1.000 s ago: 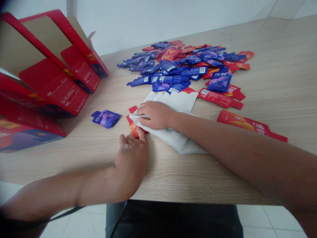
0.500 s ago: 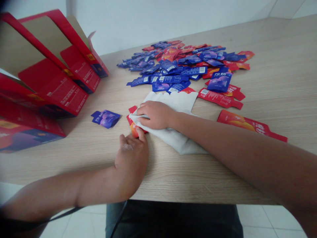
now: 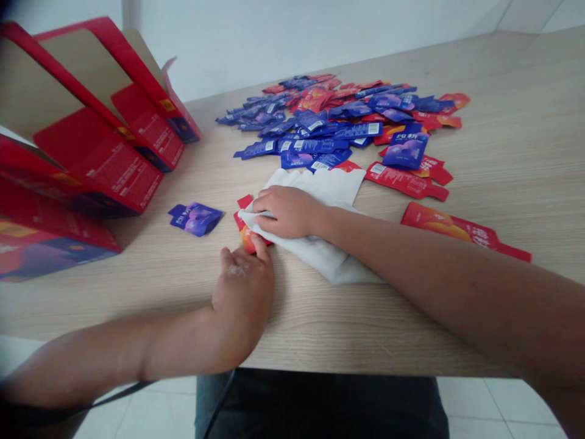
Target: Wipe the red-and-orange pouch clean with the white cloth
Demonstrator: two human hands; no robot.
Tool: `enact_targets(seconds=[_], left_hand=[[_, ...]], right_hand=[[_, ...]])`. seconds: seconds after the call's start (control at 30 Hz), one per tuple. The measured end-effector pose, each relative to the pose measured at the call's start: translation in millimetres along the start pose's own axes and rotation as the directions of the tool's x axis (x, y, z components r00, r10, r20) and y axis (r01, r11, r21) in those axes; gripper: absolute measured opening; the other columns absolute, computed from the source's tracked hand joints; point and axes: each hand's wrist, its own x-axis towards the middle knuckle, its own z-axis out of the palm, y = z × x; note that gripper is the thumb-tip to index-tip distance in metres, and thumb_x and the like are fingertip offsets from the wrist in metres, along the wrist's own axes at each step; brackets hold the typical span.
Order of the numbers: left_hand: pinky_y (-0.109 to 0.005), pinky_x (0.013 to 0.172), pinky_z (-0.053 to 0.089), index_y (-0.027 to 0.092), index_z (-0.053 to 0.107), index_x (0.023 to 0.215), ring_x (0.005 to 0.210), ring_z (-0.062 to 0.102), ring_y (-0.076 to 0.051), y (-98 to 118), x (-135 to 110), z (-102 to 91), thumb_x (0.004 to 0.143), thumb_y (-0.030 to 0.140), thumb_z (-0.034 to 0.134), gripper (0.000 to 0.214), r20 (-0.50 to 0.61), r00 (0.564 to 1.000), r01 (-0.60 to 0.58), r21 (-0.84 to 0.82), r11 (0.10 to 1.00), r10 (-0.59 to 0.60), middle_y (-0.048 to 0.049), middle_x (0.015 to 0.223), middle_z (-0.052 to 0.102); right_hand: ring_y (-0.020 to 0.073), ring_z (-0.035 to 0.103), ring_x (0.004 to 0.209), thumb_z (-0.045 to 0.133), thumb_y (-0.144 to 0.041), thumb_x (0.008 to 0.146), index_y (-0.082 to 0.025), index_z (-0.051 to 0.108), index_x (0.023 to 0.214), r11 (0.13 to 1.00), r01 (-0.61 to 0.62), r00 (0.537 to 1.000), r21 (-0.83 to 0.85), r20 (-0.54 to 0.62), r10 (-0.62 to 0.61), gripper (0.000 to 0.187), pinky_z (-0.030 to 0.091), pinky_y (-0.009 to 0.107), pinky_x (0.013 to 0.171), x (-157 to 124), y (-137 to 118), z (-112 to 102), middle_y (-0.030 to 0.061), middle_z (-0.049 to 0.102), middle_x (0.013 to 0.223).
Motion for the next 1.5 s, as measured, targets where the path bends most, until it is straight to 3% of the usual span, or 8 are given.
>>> enact_targets(seconds=[0.37, 0.77, 1.23, 1.5], left_hand=[[-0.044, 0.094, 0.045, -0.005, 0.041, 0.133, 0.094, 0.068, -0.025, 0.5, 0.6, 2.8, 0.083, -0.003, 0.026, 0.052, -0.023, 1.0, -0.001, -0.088, 0.996, -0.001, -0.0232, 0.092, 0.071], [-0.041, 0.092, 0.047, -0.003, 0.038, 0.135, 0.089, 0.069, -0.023, 1.2, 0.1, 3.8, 0.083, -0.002, 0.023, 0.054, -0.026, 1.0, -0.011, 0.042, 0.999, 0.012, -0.0204, 0.092, 0.072], [-0.043, 0.093, 0.046, -0.006, 0.037, 0.136, 0.092, 0.068, -0.025, 0.5, 0.0, 2.1, 0.082, -0.004, 0.023, 0.055, -0.023, 1.0, -0.006, -0.024, 1.0, 0.005, -0.0231, 0.09, 0.07], [-0.04, 0.092, 0.047, -0.002, 0.039, 0.135, 0.089, 0.068, -0.022, -1.1, 0.1, -1.0, 0.083, -0.003, 0.023, 0.054, -0.022, 1.0, 0.004, -0.031, 1.0, -0.004, -0.0181, 0.086, 0.071]], right_hand=[[0.0183, 0.052, 0.079, 0.047, -0.026, 0.086, -0.013, 0.064, 0.083, 1.0, 0.004, 1.0, 0.007, -0.004, -0.004, 0.022, 0.036, 0.029, 0.074, 0.1, 0.3, 0.2, 0.0074, 0.061, 0.083], [0.0179, 0.05, 0.078, 0.047, -0.026, 0.086, -0.013, 0.064, 0.083, 1.0, 0.001, 1.0, 0.017, -0.002, -0.001, 0.022, 0.035, 0.029, 0.073, 0.3, 0.0, -0.5, 0.0073, 0.061, 0.083], [0.0184, 0.051, 0.079, 0.047, -0.027, 0.086, -0.013, 0.064, 0.084, 1.0, -0.01, 1.0, 0.003, 0.011, 0.01, 0.022, 0.035, 0.029, 0.074, 0.1, -1.1, -1.1, 0.0079, 0.061, 0.084], [0.0184, 0.05, 0.081, 0.047, -0.025, 0.085, -0.013, 0.064, 0.082, 1.0, -0.014, 1.0, 0.012, 0.011, 0.014, 0.021, 0.036, 0.03, 0.077, 0.2, -1.3, -1.4, 0.0079, 0.061, 0.085]])
